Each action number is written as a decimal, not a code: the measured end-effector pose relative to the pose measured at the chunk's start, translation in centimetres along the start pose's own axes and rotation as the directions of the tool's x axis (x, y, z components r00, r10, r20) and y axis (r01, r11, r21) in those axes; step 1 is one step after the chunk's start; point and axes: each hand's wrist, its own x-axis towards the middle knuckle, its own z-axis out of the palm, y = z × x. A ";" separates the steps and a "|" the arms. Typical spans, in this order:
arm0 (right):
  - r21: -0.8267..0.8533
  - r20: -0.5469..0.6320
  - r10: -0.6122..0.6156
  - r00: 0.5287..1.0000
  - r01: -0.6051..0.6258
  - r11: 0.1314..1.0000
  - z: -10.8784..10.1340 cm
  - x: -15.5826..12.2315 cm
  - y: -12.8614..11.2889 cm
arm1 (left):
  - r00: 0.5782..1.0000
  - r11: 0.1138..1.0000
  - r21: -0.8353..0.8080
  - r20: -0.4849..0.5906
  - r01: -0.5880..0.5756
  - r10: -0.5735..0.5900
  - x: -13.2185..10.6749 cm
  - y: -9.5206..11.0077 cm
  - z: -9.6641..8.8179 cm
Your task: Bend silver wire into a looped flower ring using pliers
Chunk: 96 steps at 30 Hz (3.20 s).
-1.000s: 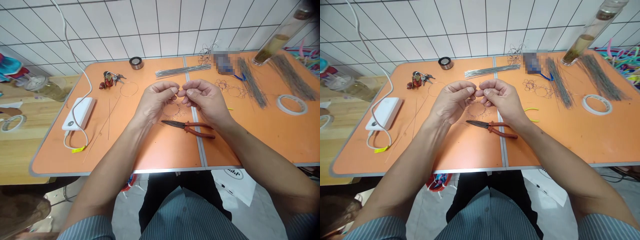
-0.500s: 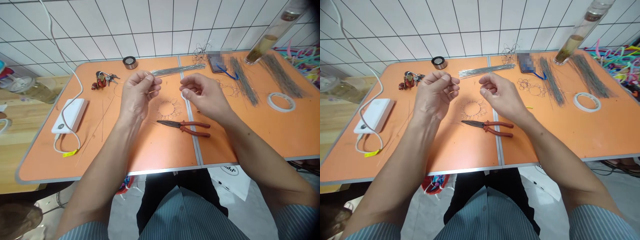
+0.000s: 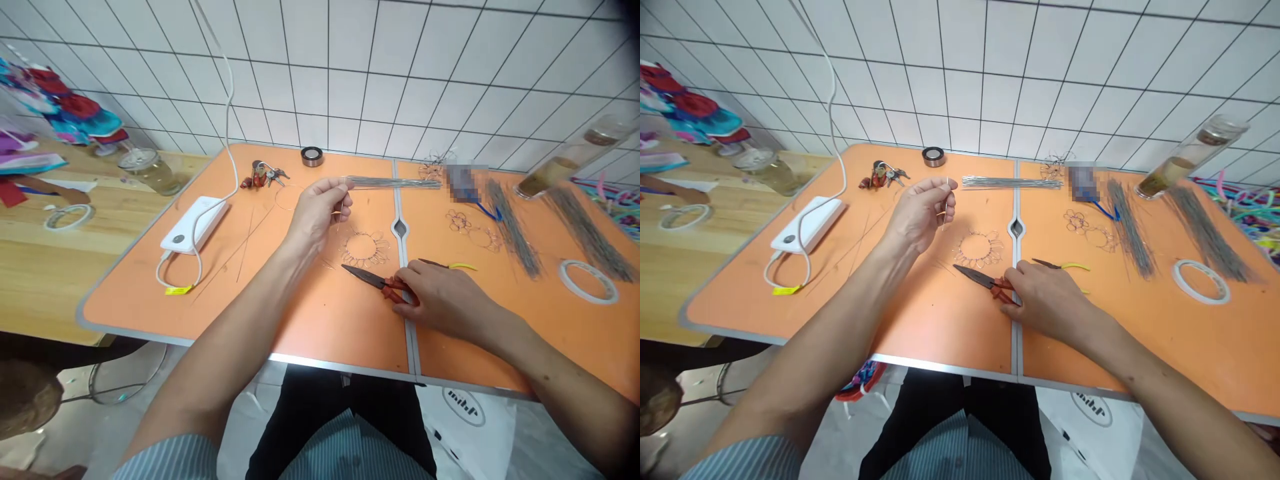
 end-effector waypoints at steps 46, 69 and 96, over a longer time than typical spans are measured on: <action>0.286 -0.438 0.261 0.860 -0.142 0.948 1.9 1.9 2.8 | 0.998 0.969 0.243 0.062 -0.034 0.020 -2.3 -1.5 1.8; 0.273 -0.440 0.273 0.855 -0.163 0.948 2.0 1.9 2.8 | 0.993 0.936 0.333 0.052 -0.116 0.105 -2.3 -2.0 2.1; 0.241 -0.443 0.250 0.861 -0.154 0.958 2.1 1.8 2.9 | 0.989 0.908 0.393 0.035 -0.146 0.144 -2.4 -2.1 2.3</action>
